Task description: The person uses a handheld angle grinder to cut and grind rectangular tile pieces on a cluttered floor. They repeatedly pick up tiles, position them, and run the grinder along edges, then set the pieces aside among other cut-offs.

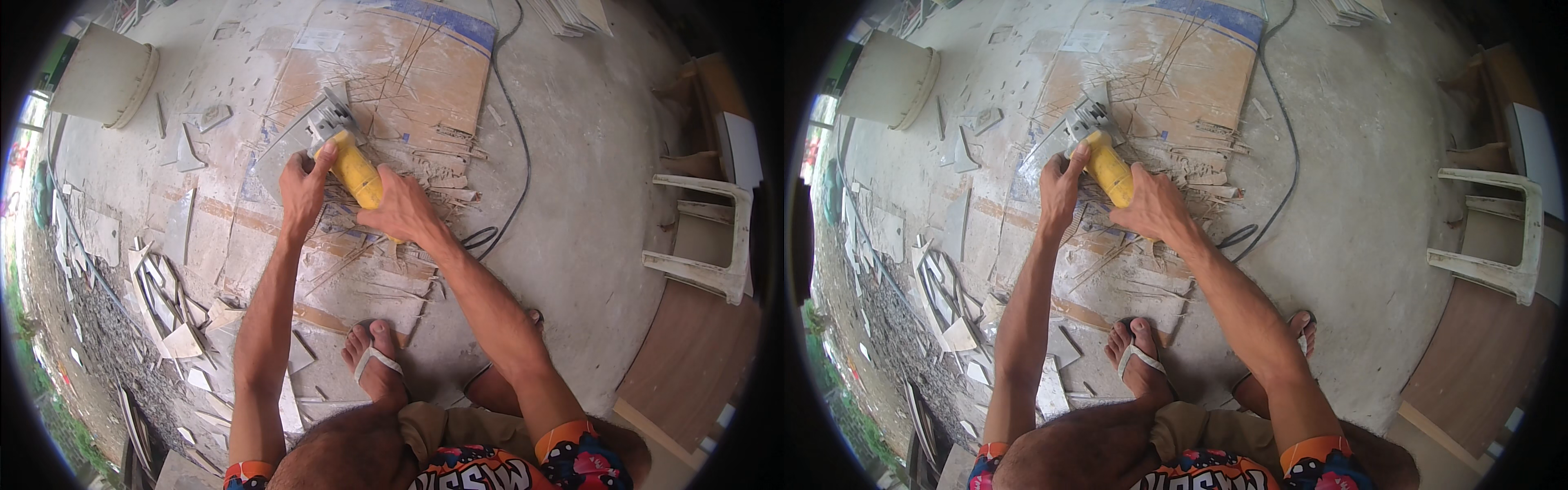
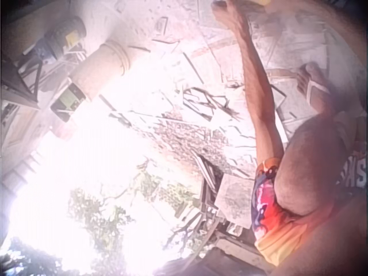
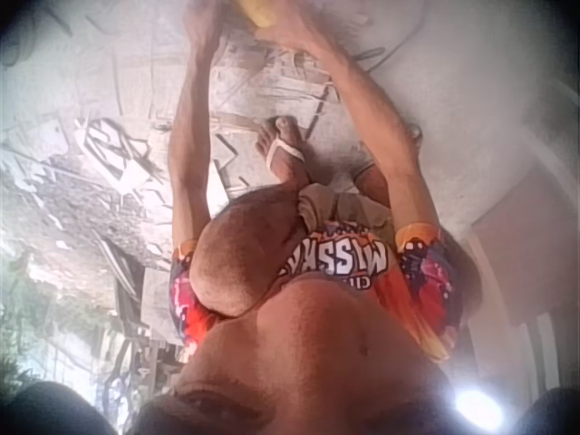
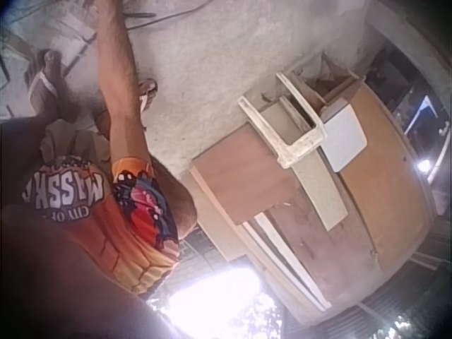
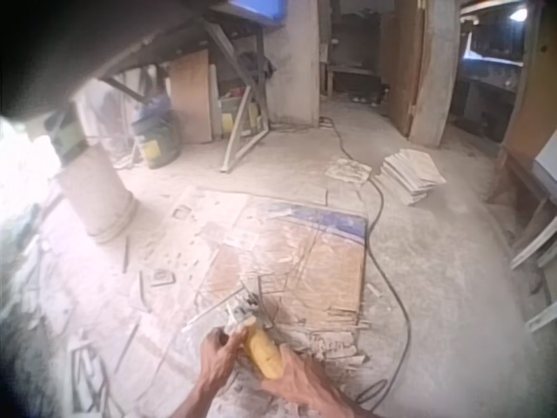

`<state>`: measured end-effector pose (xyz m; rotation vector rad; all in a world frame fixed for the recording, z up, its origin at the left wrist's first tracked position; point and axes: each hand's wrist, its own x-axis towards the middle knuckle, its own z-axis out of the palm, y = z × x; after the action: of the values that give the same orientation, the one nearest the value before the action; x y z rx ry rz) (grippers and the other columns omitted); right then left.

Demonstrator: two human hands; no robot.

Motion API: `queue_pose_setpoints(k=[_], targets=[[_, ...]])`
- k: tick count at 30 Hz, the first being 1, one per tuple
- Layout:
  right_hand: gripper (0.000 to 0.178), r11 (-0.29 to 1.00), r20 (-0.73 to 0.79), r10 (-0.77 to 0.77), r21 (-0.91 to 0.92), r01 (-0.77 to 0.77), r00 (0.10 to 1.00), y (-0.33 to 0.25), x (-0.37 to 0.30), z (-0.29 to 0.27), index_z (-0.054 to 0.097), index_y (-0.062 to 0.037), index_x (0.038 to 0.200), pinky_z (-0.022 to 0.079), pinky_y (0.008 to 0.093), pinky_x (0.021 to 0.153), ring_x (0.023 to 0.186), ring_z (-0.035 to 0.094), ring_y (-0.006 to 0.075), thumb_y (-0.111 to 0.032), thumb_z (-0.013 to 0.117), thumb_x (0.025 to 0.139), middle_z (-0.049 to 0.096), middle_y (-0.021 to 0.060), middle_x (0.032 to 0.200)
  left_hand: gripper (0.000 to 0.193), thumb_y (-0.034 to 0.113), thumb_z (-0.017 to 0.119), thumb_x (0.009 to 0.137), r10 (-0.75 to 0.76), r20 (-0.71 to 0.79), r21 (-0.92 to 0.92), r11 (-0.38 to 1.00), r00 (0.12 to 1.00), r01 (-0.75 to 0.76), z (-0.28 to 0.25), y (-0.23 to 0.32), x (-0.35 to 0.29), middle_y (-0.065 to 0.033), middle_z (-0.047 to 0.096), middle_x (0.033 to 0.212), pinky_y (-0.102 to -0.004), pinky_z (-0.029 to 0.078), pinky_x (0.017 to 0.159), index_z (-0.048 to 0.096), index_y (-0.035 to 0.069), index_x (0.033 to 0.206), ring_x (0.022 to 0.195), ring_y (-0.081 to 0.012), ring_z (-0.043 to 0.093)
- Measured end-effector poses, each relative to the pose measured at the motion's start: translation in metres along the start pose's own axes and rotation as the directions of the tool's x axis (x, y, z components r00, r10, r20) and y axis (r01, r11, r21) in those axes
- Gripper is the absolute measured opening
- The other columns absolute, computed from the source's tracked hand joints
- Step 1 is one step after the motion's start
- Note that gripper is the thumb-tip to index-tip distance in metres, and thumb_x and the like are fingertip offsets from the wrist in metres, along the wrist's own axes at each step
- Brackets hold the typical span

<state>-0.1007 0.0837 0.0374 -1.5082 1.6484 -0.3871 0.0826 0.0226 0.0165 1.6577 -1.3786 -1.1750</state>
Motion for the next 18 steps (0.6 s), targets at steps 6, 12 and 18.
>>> queue_pose_setpoints(k=[6,12,18], targets=[[0.055,1.0,-0.037,-0.025,-0.005,0.025,0.999,0.0018,-0.0038,0.0015,0.054,0.0038,0.108,0.06,0.0514,0.075,0.084,0.072,0.0486,-0.029,0.078,0.071,0.071,0.0324,0.089,0.069,0.059,0.071,0.092,0.007,0.001,0.027,1.0,1.0,-0.007,-0.0007,-0.0009,-0.0003,-0.0034,0.058,0.081,-0.0281,0.039,0.062,0.067,-0.009,0.1,0.073,-0.0104,0.047],[0.054,0.999,-0.038,-0.037,0.009,0.037,0.999,0.0019,0.0006,0.0031,0.053,0.0036,0.108,0.06,0.0517,0.075,0.083,0.072,0.0485,-0.028,0.078,0.072,0.071,0.0327,0.088,0.067,0.058,0.072,0.092,-0.018,-0.016,-0.056,0.998,1.0,0.017,0.0024,-0.0008,0.0005,-0.0029,0.057,0.081,-0.0279,0.039,0.062,0.067,-0.008,0.1,0.073,-0.0103,0.047],[0.054,0.999,-0.022,-0.034,0.009,0.034,0.999,0.0026,-0.0007,0.0028,0.053,0.0032,0.108,0.06,0.0515,0.075,0.084,0.072,0.0483,-0.028,0.077,0.072,0.071,0.033,0.089,0.066,0.059,0.072,0.091,-0.02,0.0,0.008,1.0,1.0,0.02,-0.0024,-0.0036,0.0023,-0.0028,0.056,0.08,-0.0276,0.039,0.061,0.067,-0.007,0.097,0.071,-0.0102,0.046]])
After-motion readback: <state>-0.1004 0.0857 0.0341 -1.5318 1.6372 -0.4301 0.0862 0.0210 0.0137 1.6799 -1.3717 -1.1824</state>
